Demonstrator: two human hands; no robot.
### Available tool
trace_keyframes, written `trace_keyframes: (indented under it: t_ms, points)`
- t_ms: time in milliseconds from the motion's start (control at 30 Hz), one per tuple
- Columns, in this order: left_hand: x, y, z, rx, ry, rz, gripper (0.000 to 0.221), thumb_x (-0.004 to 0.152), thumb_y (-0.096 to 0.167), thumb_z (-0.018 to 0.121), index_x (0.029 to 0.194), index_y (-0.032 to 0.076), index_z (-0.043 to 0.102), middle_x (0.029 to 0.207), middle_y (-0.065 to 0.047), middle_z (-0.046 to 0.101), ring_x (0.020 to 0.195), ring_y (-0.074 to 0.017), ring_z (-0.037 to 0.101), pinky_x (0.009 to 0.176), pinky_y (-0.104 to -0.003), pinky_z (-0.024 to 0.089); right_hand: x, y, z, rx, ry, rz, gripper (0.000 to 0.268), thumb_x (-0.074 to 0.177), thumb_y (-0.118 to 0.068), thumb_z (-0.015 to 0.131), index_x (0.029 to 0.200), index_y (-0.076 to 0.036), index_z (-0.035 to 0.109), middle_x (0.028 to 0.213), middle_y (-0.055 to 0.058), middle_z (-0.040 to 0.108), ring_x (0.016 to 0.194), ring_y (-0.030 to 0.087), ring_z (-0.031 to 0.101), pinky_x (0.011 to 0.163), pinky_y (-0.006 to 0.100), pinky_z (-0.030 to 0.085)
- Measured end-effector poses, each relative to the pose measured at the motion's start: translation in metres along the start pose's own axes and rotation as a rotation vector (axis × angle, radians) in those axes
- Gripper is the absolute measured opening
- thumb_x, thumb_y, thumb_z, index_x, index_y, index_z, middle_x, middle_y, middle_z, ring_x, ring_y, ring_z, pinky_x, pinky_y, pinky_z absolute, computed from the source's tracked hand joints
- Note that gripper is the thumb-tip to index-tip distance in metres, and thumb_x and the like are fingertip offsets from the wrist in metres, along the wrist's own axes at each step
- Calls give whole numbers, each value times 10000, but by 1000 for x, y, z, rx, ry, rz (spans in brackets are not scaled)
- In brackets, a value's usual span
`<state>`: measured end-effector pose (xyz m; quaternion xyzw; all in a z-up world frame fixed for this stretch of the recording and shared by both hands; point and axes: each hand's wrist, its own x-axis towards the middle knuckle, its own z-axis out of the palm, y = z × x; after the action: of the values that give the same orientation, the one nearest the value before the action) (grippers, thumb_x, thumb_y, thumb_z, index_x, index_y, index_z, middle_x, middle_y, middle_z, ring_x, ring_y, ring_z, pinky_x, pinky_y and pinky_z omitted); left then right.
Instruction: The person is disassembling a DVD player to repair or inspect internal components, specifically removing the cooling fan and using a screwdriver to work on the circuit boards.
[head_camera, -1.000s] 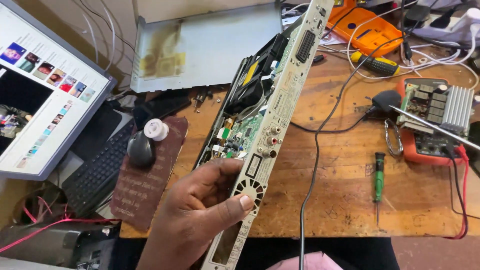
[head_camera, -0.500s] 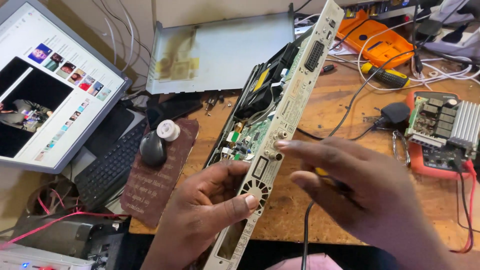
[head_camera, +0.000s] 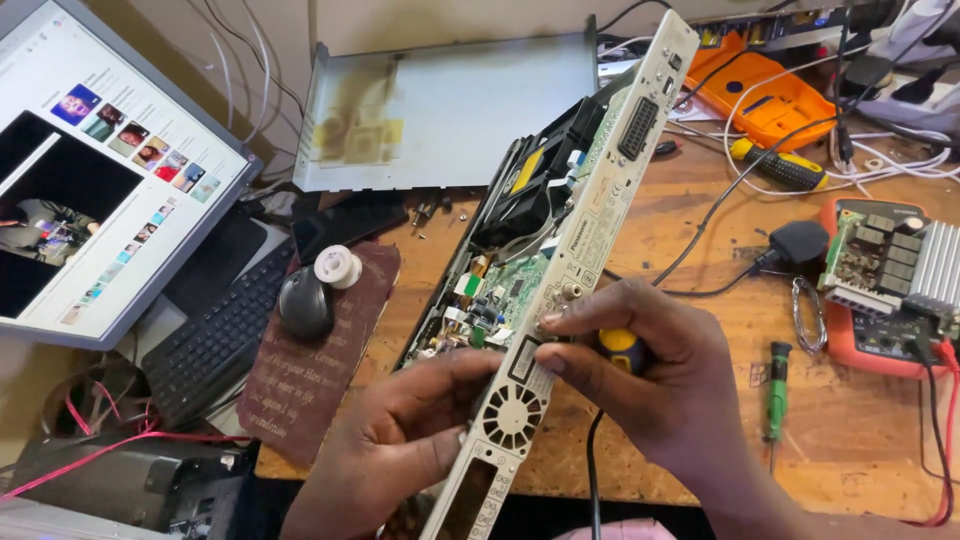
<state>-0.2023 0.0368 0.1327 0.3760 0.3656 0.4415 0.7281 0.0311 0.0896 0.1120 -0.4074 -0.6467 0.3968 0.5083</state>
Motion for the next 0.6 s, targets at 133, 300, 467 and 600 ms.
trace_keyframes:
  t_ms: [133,300,467,600]
  points:
    - [2,6,-3,57,-132,31,653,992,333,758,1488,-63,602,1377,-151,720,1262,-245,699,1049,-382,537,-1,1,3,-33,13,-25,154,855,-174,885,958,-101,797,861,7,794,659,53,613,589,203,440]
    - [-2,-3,-12,81,-66,22,636,992,309,748,1508,-33,604,1466,-161,693,1328,-269,695,1083,-419,540,-2,8,9,6,5,-18,147,859,-153,883,958,-89,797,850,14,782,684,63,626,616,205,451]
    - [-4,-2,-7,103,-8,39,590,982,285,729,1476,-23,637,1482,-142,681,1335,-230,687,1073,-372,528,-2,15,14,-7,29,-33,159,853,-163,888,955,-95,787,863,11,783,672,61,620,611,203,449]
    - [-2,2,-6,216,-7,25,537,990,265,674,1458,3,664,1456,-119,694,1283,-210,710,1010,-348,549,-4,18,17,3,59,-50,153,859,-172,879,953,-98,783,827,3,734,677,74,596,629,220,445]
